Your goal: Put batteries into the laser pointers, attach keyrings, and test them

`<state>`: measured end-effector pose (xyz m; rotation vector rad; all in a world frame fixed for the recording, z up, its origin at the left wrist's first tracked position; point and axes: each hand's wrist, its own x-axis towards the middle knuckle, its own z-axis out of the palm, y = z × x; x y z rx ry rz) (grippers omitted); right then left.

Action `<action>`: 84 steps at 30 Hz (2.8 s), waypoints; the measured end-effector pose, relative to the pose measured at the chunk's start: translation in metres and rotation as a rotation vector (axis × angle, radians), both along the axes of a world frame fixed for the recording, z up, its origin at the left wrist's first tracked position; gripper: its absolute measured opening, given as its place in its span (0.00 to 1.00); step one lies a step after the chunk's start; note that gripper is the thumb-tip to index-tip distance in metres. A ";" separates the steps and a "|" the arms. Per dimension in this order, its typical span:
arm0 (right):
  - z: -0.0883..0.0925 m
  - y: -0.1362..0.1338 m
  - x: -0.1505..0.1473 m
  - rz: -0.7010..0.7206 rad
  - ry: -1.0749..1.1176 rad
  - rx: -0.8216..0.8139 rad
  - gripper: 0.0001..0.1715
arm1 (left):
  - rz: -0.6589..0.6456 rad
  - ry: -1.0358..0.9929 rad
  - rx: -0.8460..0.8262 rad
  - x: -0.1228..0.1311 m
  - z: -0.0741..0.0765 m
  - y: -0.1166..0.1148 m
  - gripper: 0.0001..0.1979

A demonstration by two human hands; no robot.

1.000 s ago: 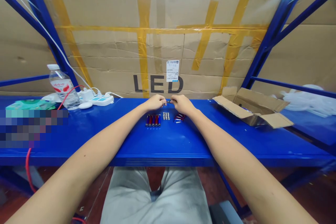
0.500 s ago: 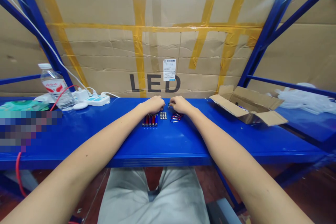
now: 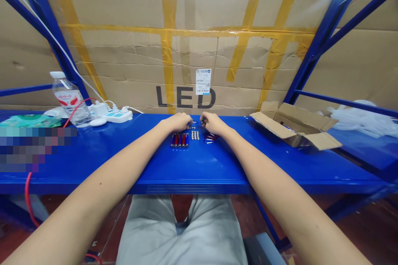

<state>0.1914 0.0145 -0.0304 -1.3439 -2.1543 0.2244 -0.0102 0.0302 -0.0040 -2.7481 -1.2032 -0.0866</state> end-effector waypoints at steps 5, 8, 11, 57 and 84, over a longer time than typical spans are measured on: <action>0.003 -0.003 -0.002 0.079 0.009 0.022 0.22 | 0.030 -0.069 0.075 -0.002 0.003 -0.002 0.13; 0.003 -0.003 -0.002 0.121 -0.010 0.021 0.27 | 0.056 -0.179 0.038 -0.001 0.000 0.000 0.12; 0.003 -0.004 -0.003 0.147 -0.049 0.027 0.30 | 0.056 -0.219 -0.029 0.001 -0.003 0.002 0.11; 0.015 -0.015 0.000 0.190 -0.012 -0.146 0.33 | -0.012 -0.371 -0.297 0.008 -0.006 0.007 0.10; 0.018 -0.017 0.004 0.129 0.097 -0.037 0.28 | 0.443 0.158 -0.349 -0.049 0.044 -0.026 0.18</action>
